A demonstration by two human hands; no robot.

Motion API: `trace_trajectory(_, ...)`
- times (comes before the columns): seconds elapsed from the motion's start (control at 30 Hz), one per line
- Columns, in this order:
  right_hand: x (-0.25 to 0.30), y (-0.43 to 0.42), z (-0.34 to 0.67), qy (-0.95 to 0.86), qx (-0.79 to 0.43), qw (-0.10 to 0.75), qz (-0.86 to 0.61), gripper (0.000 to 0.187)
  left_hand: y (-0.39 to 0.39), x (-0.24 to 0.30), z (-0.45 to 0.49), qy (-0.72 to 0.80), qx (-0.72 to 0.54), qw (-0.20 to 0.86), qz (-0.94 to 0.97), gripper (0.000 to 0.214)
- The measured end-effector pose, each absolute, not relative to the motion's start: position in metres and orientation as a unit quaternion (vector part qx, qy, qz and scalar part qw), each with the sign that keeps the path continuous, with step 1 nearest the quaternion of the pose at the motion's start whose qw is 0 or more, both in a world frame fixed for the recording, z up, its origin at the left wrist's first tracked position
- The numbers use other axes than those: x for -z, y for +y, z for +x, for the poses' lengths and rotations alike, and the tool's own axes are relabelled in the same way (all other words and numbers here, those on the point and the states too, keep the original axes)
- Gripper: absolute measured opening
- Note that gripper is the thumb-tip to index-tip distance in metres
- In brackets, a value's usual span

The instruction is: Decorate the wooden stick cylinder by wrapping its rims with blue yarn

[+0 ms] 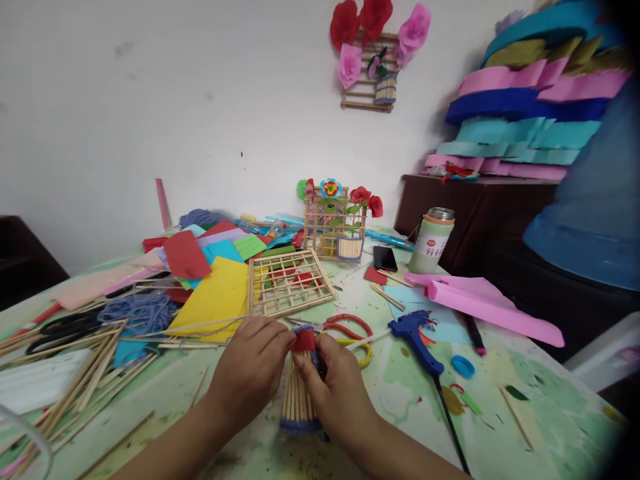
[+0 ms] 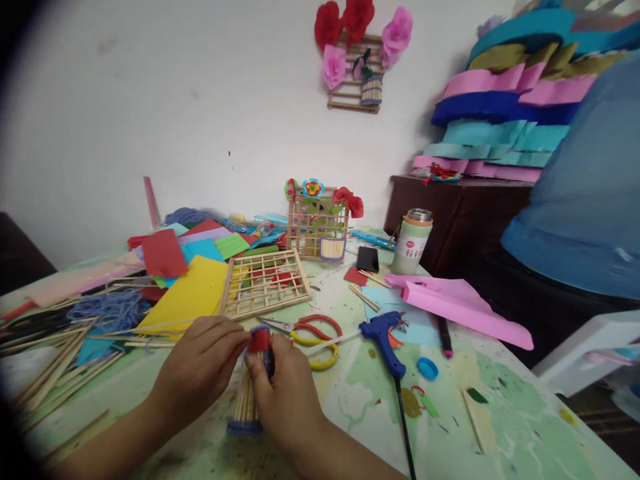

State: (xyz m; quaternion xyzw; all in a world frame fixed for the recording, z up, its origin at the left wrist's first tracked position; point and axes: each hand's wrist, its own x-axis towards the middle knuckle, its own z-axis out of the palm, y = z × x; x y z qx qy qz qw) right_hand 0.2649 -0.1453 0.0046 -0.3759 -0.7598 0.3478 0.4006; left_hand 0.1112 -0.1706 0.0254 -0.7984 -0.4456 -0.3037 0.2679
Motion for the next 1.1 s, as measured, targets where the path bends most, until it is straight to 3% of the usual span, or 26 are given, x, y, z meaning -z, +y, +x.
trace_trajectory(0.5,-0.004,-0.141,0.264,-0.715,-0.424,0.408,-0.378,0.012,-0.167,-0.03,0.1,-0.481,0.348,0.276,-0.756,0.008)
trace_trajectory(0.63,-0.002,-0.137,0.263,-0.65,-0.52,0.418,-0.364,0.013,-0.166,-0.036,0.092,-0.508,0.386,0.271,-0.72,0.006)
trace_trajectory(0.73,-0.001,-0.135,0.263,-0.557,-0.636,0.424,-0.325,0.018,-0.163,-0.04,0.083,-0.587,0.438,0.223,-0.643,0.008)
trace_trajectory(0.87,-0.002,-0.133,0.265,-0.413,-0.764,0.416,-0.271,0.023,-0.155,-0.034,0.077,-0.641,0.517,0.076,-0.562,0.016)
trace_trajectory(1.1,0.002,-0.123,0.267,-0.371,-0.786,0.446,-0.216,0.024,-0.151,-0.027,0.077,-0.647,0.506,-0.017,-0.571,0.026)
